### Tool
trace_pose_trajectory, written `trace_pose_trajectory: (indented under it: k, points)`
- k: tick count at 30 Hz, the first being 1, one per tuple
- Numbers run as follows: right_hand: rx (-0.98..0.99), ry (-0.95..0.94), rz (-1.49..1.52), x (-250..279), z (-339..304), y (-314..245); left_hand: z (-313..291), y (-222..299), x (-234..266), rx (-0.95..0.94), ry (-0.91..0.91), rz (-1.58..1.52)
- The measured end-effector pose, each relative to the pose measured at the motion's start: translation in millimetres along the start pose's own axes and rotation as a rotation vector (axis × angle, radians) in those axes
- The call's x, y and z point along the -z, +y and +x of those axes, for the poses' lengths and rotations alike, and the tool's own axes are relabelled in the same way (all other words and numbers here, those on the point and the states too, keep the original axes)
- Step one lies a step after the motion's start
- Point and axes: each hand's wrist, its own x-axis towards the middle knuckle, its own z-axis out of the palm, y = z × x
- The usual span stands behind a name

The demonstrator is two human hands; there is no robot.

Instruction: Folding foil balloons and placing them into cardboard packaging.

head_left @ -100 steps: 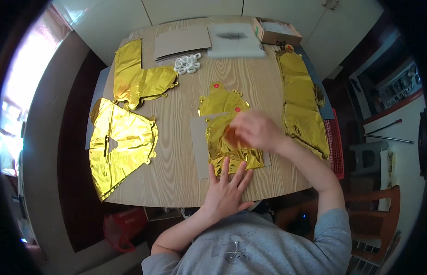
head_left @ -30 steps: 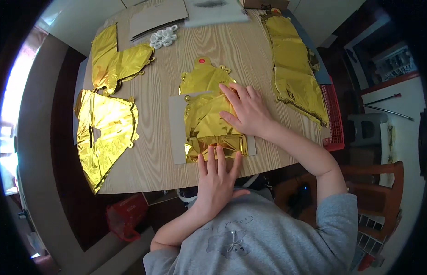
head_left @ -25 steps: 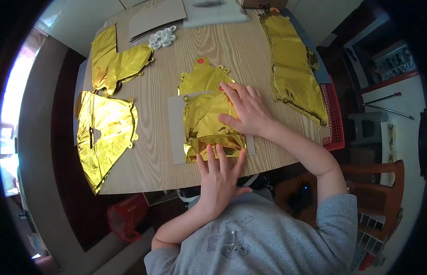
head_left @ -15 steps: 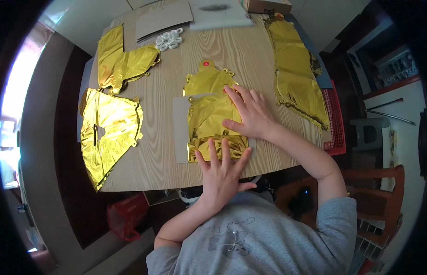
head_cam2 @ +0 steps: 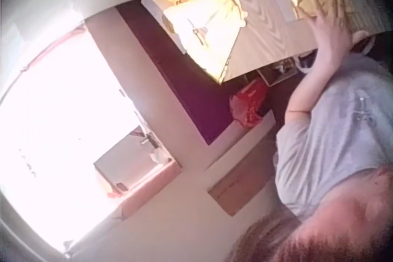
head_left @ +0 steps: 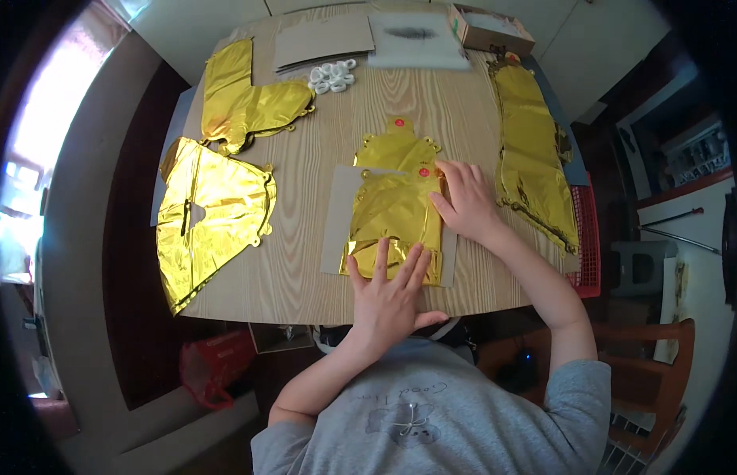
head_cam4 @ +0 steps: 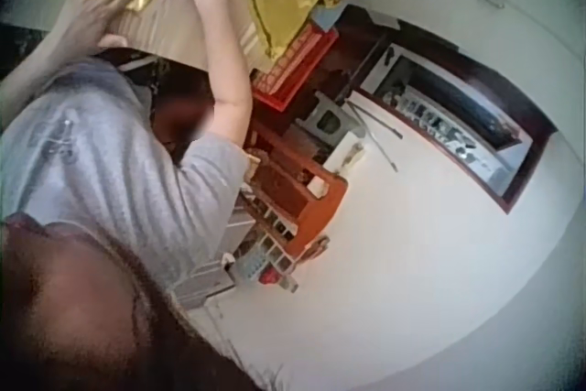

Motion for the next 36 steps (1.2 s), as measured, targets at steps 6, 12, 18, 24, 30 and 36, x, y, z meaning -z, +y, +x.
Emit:
trace_pose_trajectory:
  k: [6, 12, 18, 24, 30, 36]
  points:
    - [-0.017, -0.044, -0.141, 3, 1, -10, 1, -22, -1, 0.024, 0.037, -0.064]
    - [0.013, 0.013, -0.119, 1, 1, -9, 5, -29, 2, 0.046, 0.025, 0.002]
    - [-0.114, 0.067, 0.145, -4, 8, 9, 6, -29, 1, 0.048, 0.019, 0.022]
    - [-0.223, -0.212, 0.32, 19, 25, 21, 7, -25, -5, 0.105, 0.009, 0.073]
    - [-0.318, -0.371, 0.473, 28, 29, 26, 8, -22, -2, 0.128, 0.02, 0.063]
    - [-0.351, -0.494, 0.592, 42, 39, 23, 8, -21, 0, 0.142, -0.016, 0.051]
